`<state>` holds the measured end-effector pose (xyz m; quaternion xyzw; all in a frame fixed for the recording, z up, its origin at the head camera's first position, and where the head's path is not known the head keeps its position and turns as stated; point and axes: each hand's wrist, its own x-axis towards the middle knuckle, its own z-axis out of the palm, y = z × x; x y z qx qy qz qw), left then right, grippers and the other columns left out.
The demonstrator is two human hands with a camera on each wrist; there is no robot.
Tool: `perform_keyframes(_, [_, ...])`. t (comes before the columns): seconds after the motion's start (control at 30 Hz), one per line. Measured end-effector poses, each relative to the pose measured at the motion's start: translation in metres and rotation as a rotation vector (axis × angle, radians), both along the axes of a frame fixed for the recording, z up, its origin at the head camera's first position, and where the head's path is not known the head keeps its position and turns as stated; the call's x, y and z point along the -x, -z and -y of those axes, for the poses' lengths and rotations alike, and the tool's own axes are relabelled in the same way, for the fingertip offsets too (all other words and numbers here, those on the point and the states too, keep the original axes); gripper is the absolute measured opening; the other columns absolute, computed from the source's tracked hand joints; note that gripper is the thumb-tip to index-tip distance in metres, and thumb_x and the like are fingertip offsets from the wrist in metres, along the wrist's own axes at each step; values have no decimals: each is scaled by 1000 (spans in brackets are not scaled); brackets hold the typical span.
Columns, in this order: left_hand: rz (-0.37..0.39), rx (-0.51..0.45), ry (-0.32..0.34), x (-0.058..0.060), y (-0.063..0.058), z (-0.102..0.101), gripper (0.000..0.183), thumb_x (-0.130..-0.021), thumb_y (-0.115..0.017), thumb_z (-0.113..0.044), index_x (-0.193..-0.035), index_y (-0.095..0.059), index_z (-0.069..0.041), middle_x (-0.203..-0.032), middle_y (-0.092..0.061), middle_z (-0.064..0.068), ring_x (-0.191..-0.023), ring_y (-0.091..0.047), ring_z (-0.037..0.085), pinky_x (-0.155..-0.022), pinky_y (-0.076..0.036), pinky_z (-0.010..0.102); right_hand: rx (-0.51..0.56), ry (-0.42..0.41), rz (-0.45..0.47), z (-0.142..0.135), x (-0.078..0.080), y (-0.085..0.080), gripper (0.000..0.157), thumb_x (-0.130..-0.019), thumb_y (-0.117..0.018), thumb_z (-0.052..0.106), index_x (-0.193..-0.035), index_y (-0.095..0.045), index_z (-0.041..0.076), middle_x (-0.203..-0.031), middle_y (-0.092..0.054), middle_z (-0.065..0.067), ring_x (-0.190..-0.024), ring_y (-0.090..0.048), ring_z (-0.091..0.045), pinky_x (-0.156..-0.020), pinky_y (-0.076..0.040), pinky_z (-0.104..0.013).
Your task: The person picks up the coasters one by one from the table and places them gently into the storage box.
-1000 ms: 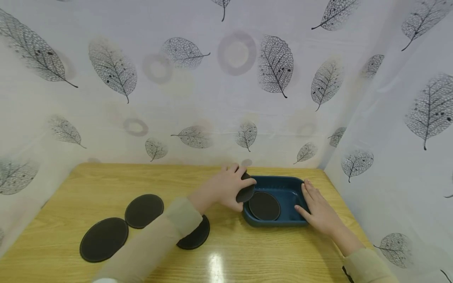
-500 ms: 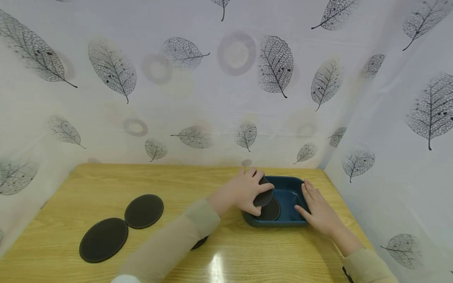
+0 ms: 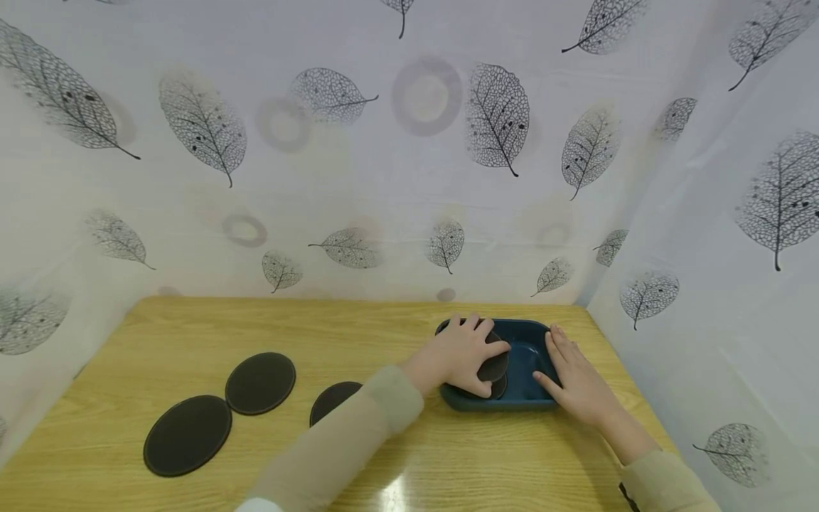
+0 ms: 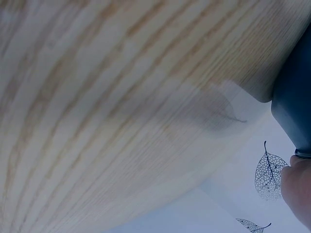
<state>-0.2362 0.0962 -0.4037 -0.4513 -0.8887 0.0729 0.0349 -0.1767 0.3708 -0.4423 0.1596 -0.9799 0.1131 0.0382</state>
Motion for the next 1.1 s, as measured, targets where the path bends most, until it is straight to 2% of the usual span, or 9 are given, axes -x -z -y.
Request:
perform_keyframes(0.3, [-2, 39, -23, 0, 6, -10, 79, -92, -60, -73, -163, -38, -44, -161, -45, 4, -147, -45, 26, -118, -43, 51, -3, 1, -5, -1, 0, 1, 85, -107, -60, 43, -162, -26, -13, -172, -18, -33, -161, -20, -50, -130, -20, -61])
perform_keyframes(0.63, [-12, 84, -29, -1, 13, -10, 74, -96, -56, -73, -162, -40, -44, -161, -45, 2, -146, -46, 24, -117, -44, 50, 3, 8, -3, 1, -2, 0, 85, -107, -59, 42, -162, -26, -14, -173, -17, -33, -161, -20, -50, -130, -19, -61])
perform_keyframes(0.87, [-42, 85, -27, -5, 9, -3, 71, -98, -55, -71, -162, -40, -44, -160, -46, 2, -145, -47, 23, -115, -46, 49, 0, 8, -7, 2, -3, -2, 85, -107, -59, 42, -162, -26, -14, -173, -17, -33, -161, -20, -50, -131, -19, -60])
perform_keyframes(1.1, [-59, 65, -16, -11, 6, 13, 69, -99, -55, -68, -162, -41, -42, -159, -45, 3, -143, -47, 24, -114, -46, 48, 2, 0, -17, 2, -4, -1, 84, -107, -60, 40, -161, -27, -15, -172, -18, -35, -160, -21, -51, -132, -17, -57])
